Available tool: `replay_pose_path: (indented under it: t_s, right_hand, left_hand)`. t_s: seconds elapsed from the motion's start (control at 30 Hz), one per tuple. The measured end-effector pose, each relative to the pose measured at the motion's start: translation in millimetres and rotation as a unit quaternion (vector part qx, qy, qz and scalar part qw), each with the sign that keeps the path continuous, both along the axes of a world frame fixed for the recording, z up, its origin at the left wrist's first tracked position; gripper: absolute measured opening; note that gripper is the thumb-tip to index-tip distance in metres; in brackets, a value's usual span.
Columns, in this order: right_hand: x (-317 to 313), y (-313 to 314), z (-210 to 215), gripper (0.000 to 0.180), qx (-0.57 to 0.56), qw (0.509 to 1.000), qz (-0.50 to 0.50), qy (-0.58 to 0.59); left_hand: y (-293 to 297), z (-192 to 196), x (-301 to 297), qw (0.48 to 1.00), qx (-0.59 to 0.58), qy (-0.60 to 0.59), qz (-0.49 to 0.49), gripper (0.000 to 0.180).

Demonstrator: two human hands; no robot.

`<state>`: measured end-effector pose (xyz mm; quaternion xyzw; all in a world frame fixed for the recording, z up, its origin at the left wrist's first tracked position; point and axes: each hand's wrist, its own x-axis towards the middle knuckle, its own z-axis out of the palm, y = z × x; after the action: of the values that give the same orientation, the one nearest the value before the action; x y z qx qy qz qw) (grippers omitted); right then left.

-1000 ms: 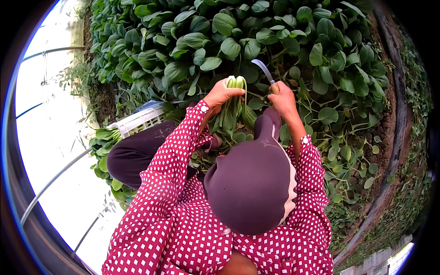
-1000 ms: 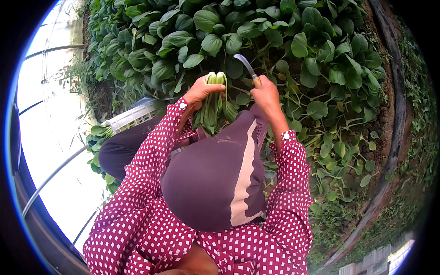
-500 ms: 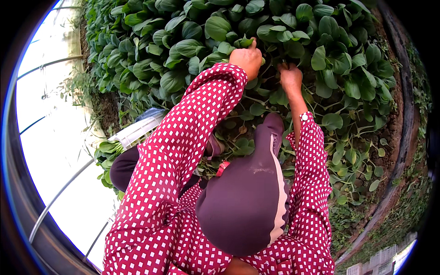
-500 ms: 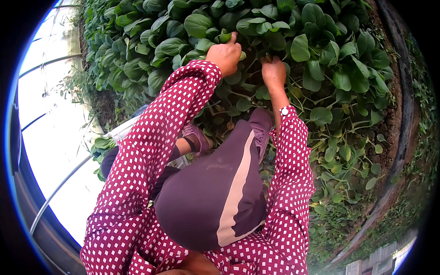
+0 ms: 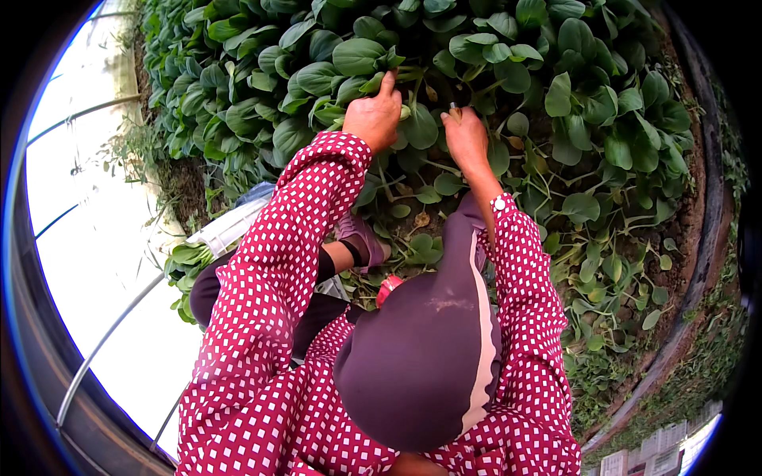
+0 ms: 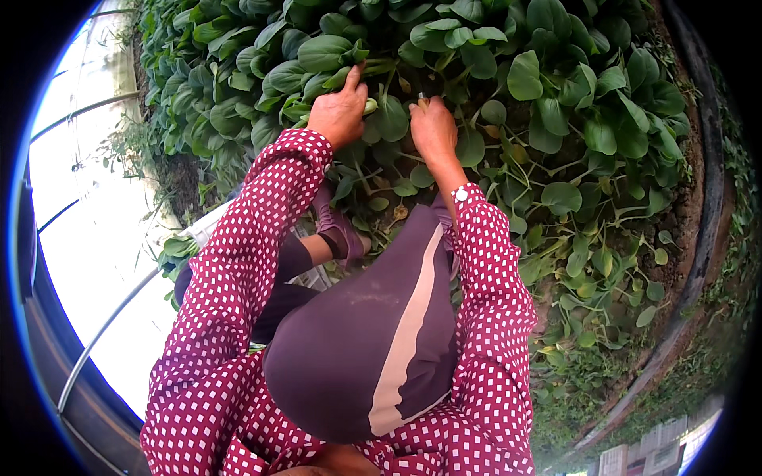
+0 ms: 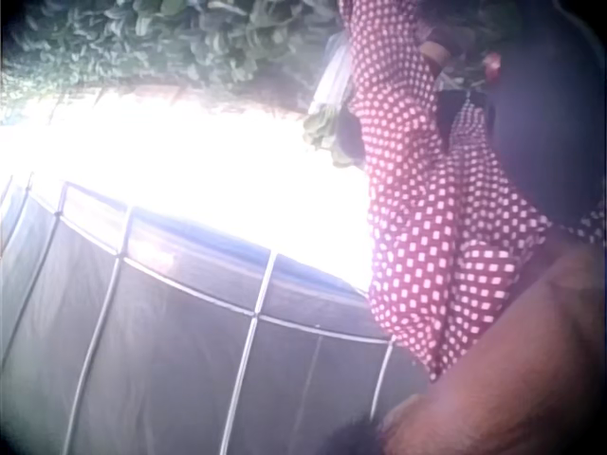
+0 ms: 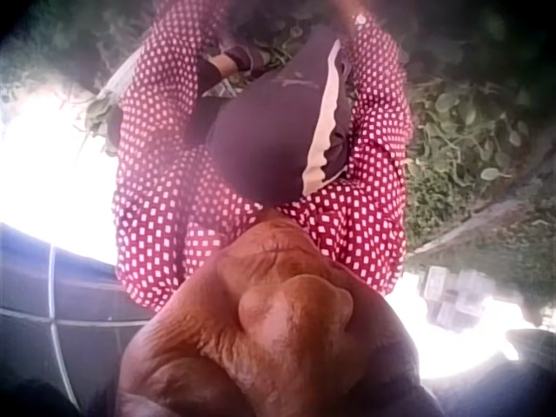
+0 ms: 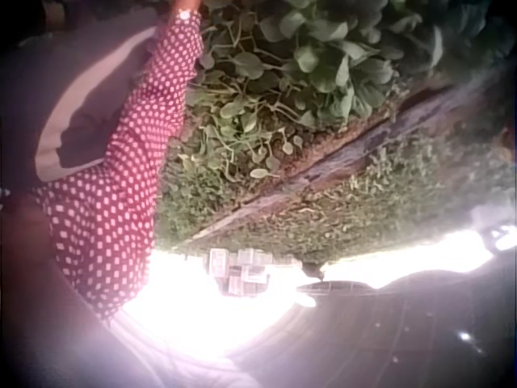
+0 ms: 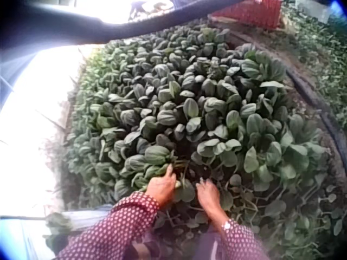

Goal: The person harvests bok choy from the ground using a knife and places the vegetables into a plastic crate.

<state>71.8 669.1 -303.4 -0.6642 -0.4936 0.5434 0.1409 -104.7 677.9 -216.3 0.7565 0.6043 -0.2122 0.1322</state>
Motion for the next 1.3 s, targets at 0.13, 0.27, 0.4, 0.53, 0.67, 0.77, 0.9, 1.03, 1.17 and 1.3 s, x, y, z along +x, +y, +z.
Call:
replay_pose_path:
  t_s: [0.13, 0.27, 0.4, 0.53, 0.67, 0.77, 0.9, 1.03, 1.17, 1.3]
  right_hand:
    - [-17, 14, -28, 0.045, -0.008, 1.0, 0.006, -0.016]
    - [-19, 18, -45, 0.045, -0.007, 1.0, 0.018, -0.007]
    - [-23, 30, -56, 0.044, -0.053, 0.998, 0.017, 0.037]
    - [-15, 26, -52, 0.045, -0.043, 0.994, 0.105, 0.007]
    - [5, -1, -37, 0.043, -0.064, 0.988, 0.14, 0.003]
    - [23, -20, -25, 0.033, -0.035, 0.984, -0.088, 0.148]
    - [19, -5, 31, 0.026, -0.028, 0.899, -0.221, 0.378]
    - [19, 0, 66, 0.029, -0.047, 0.823, -0.264, 0.501]
    - [41, -9, 95, 0.029, -0.005, 0.861, -0.22, 0.458]
    - [69, -21, 117, 0.025, 0.037, 0.903, -0.188, 0.385]
  left_hand:
    - [-6, -7, -14, 0.999, 0.032, -0.034, -0.007, 0.045]
    - [-6, -7, -21, 0.999, 0.024, -0.046, 0.009, 0.05]
    - [0, -8, -23, 0.997, 0.036, -0.063, 0.009, 0.051]
    - [0, -7, -25, 0.996, 0.038, -0.071, 0.029, 0.05]
    - [-3, 3, -23, 0.991, 0.074, -0.099, 0.05, 0.06]
    - [-17, 31, -3, 0.982, 0.063, -0.172, 0.053, 0.071]
    - [-45, 59, 11, 0.938, 0.094, -0.323, 0.088, 0.07]
    - [-69, 72, 22, 0.89, 0.07, -0.413, 0.179, 0.06]
    - [-87, 83, 28, 0.869, 0.014, -0.46, 0.184, 0.054]
    - [-93, 90, 34, 0.831, -0.054, -0.506, 0.222, 0.053]
